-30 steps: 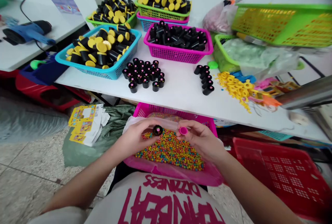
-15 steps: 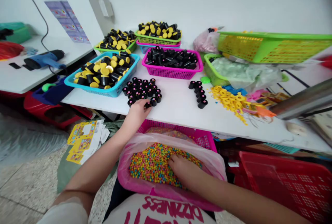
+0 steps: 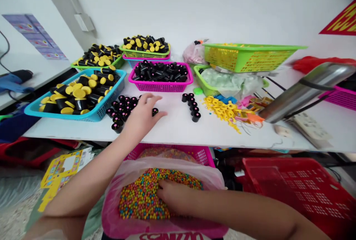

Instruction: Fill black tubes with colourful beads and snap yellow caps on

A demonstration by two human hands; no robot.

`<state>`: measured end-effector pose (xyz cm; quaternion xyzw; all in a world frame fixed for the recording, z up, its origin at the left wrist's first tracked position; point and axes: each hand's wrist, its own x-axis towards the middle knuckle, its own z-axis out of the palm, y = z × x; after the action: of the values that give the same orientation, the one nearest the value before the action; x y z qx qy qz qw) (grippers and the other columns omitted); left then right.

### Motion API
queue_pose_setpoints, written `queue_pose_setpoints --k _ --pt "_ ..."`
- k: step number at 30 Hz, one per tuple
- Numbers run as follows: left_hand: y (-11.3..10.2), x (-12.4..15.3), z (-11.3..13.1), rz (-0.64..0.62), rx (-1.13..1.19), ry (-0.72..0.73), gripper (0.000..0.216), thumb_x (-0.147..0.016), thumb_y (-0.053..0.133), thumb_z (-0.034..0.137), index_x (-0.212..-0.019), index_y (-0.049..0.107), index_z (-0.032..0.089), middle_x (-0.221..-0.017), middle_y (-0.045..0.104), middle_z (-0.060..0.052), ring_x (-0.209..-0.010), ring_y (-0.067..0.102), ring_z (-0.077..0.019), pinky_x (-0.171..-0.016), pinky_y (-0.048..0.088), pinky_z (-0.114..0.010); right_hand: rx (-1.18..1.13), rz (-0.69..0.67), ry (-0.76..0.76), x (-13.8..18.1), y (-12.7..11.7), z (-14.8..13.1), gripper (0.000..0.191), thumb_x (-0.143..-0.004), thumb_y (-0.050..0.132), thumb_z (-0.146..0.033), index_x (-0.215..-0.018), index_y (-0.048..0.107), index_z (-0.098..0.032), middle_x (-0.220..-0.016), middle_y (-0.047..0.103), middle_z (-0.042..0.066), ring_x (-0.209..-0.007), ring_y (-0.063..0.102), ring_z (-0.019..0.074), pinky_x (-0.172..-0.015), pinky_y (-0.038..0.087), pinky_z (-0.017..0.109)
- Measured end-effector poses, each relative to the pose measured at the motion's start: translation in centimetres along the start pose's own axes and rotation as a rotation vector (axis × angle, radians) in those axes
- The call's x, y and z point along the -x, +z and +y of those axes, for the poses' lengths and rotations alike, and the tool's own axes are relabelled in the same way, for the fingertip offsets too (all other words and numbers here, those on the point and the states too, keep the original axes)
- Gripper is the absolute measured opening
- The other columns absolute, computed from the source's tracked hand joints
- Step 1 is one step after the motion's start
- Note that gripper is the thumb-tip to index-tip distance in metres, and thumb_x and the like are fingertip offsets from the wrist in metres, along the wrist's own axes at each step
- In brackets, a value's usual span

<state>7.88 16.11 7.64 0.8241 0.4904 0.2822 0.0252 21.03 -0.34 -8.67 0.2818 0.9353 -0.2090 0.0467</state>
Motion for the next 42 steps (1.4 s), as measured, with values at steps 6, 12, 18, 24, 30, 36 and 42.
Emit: queue_pose_setpoints --k 6,12,18,24,30,36,42 --pt "9.0 -9.5 3.5 -0.358 0.078 -0.04 0.04 -0.091 0.048 0.011 -0.131 0.05 0.012 -0.129 0.052 -0.019 -0.114 0.058 -0.0273 -0.098 0.045 -0.041 -0.059 -0.051 0.033 -0.5 0.0 0.3 0.012 -0.078 0.059 -0.018 -0.089 0.064 -0.017 -0.094 0.066 0.011 -0.074 0.063 0.0213 -0.057 0.049 0.028" --pt "12.3 -10.8 4.5 -0.361 0.073 -0.151 0.029 -0.095 0.041 0.015 -0.12 0.054 0.005 -0.114 0.062 -0.024 -0.104 0.063 -0.0302 -0.085 0.05 -0.043 -0.017 -0.003 0.103 0.6 -0.6 -0.1 0.019 -0.082 0.051 -0.012 -0.097 0.063 -0.015 -0.102 0.065 0.012 -0.087 0.065 0.0241 -0.072 0.053 0.03" --pt "5.6 -5.7 3.4 -0.297 0.136 -0.052 0.03 -0.085 0.058 0.014 -0.116 0.058 0.01 -0.112 0.066 -0.015 -0.106 0.062 -0.0247 -0.095 0.047 -0.038 -0.203 -0.007 0.077 1.2 -1.5 0.9 0.025 -0.077 0.051 -0.006 -0.095 0.066 -0.014 -0.096 0.068 0.011 -0.09 0.066 0.0222 -0.075 0.049 0.026" --pt "-1.7 9.0 0.8 -0.289 0.549 -0.106 0.038 -0.08 0.067 0.023 -0.117 0.06 0.021 -0.109 0.07 -0.002 -0.089 0.068 -0.0151 -0.083 0.056 -0.027 -0.559 -0.032 0.114 0.9 -3.2 1.1 0.031 -0.078 0.054 -0.007 -0.103 0.07 -0.016 -0.091 0.073 0.006 -0.079 0.066 0.0173 -0.072 0.046 0.024" --pt "-1.6 20.8 -0.2 -0.345 0.462 -0.254 0.027 -0.079 0.066 0.021 -0.105 0.066 0.022 -0.111 0.071 -0.004 -0.101 0.067 -0.0204 -0.091 0.054 -0.033 -0.816 0.001 0.095 1.3 -4.7 0.5 0.025 -0.085 0.066 -0.023 -0.109 0.069 -0.02 -0.101 0.073 0.003 -0.087 0.066 0.0166 -0.08 0.049 0.028" --pt "-1.5 24.1 0.7 -0.476 0.513 -0.297 0.026 -0.075 0.067 0.016 -0.101 0.068 0.023 -0.097 0.074 -0.002 -0.09 0.068 -0.0189 -0.081 0.053 -0.03 -0.76 0.21 0.049 1.6 -6.5 -1.7 0.026 -0.09 0.061 -0.023 -0.115 0.068 -0.026 -0.108 0.07 0.004 -0.1 0.064 0.0167 -0.093 0.048 0.034" --pt "-1.1 24.5 0.8 -0.485 0.571 -0.3 0.026 -0.078 0.067 0.019 -0.104 0.066 0.02 -0.097 0.072 -0.003 -0.088 0.066 -0.019 -0.079 0.051 -0.031 -0.405 0.279 -0.069 1.7 -6.9 -3.8 0.039 -0.093 0.045 -0.01 -0.127 0.06 -0.022 -0.122 0.057 0.011 -0.112 0.054 0.0211 -0.096 0.047 0.039"
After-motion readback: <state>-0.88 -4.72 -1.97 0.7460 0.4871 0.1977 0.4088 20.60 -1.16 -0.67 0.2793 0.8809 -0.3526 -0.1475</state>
